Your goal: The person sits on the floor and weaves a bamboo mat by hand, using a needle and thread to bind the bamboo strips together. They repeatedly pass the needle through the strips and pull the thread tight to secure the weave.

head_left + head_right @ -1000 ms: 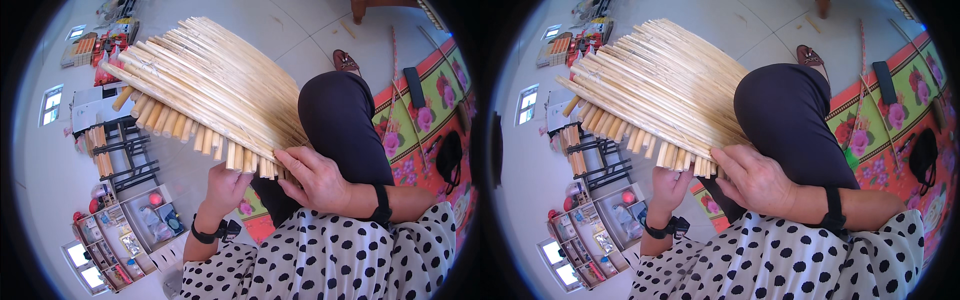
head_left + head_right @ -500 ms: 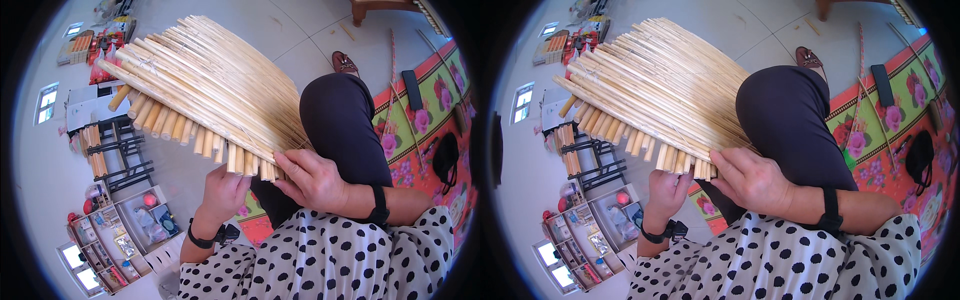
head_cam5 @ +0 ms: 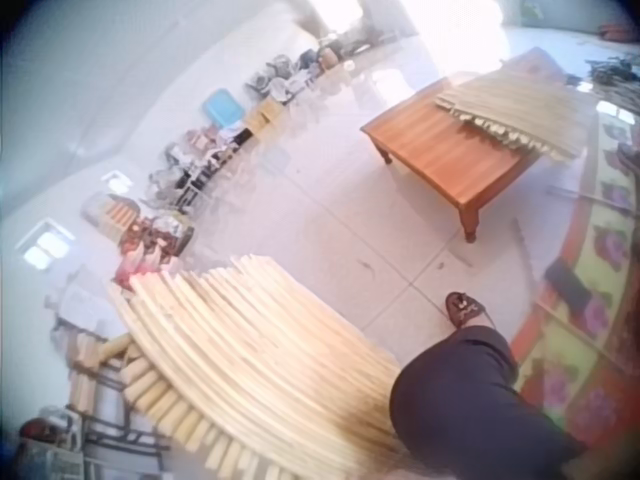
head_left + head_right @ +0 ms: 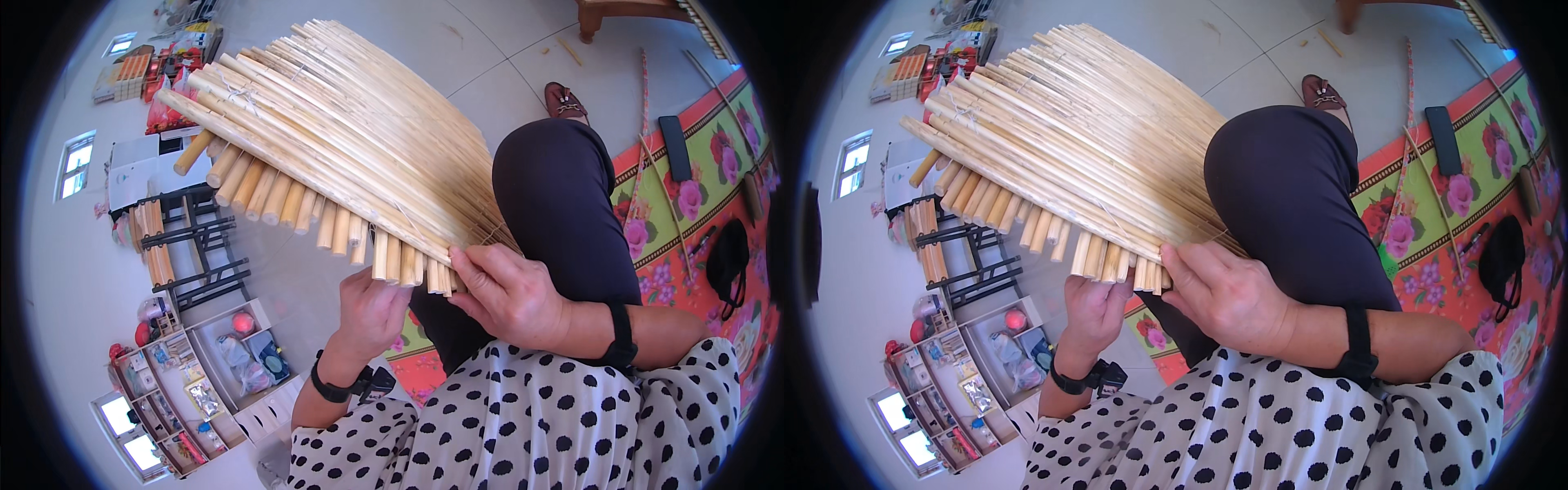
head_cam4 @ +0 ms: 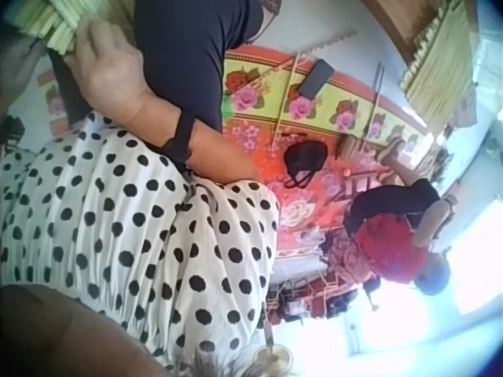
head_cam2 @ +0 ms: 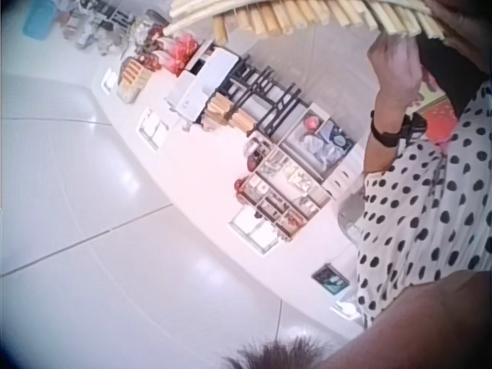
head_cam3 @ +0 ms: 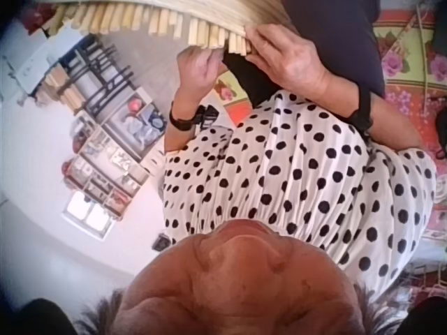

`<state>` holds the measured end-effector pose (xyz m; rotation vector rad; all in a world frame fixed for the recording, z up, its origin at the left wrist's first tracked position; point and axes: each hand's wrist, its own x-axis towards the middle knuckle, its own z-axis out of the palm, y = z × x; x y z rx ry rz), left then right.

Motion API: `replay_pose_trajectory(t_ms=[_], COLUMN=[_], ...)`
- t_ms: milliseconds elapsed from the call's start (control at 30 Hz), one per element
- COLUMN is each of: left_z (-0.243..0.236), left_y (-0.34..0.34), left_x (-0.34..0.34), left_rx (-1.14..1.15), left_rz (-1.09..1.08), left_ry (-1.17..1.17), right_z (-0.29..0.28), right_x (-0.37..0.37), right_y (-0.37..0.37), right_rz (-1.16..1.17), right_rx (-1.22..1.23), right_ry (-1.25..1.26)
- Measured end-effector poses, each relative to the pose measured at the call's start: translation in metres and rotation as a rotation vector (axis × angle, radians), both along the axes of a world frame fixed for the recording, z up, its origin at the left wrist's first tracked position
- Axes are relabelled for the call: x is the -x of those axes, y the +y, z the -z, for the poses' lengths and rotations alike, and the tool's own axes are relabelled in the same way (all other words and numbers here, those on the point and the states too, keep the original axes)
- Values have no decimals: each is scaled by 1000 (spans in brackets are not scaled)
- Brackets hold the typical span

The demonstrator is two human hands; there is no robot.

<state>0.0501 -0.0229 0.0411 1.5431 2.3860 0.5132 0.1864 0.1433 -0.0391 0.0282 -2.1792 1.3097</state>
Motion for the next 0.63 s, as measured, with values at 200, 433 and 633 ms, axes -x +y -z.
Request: replay_pose_trajectory(t_ms=[200,433,633], left_z=[-1,0,-4], left_y=[3,16,20], left_x=[-4,-8,-25], left_rx=[-10,-48,66], left_rz=[-20,1,-221], left_ry=[30,123,45], right_z=[0,-1,-2], right_x=[0,-2,-2], right_y=[-1,2,2], right_rz=[9,-1,2], right_rx=[11,0,-5], right_ry=[14,-5,-20])
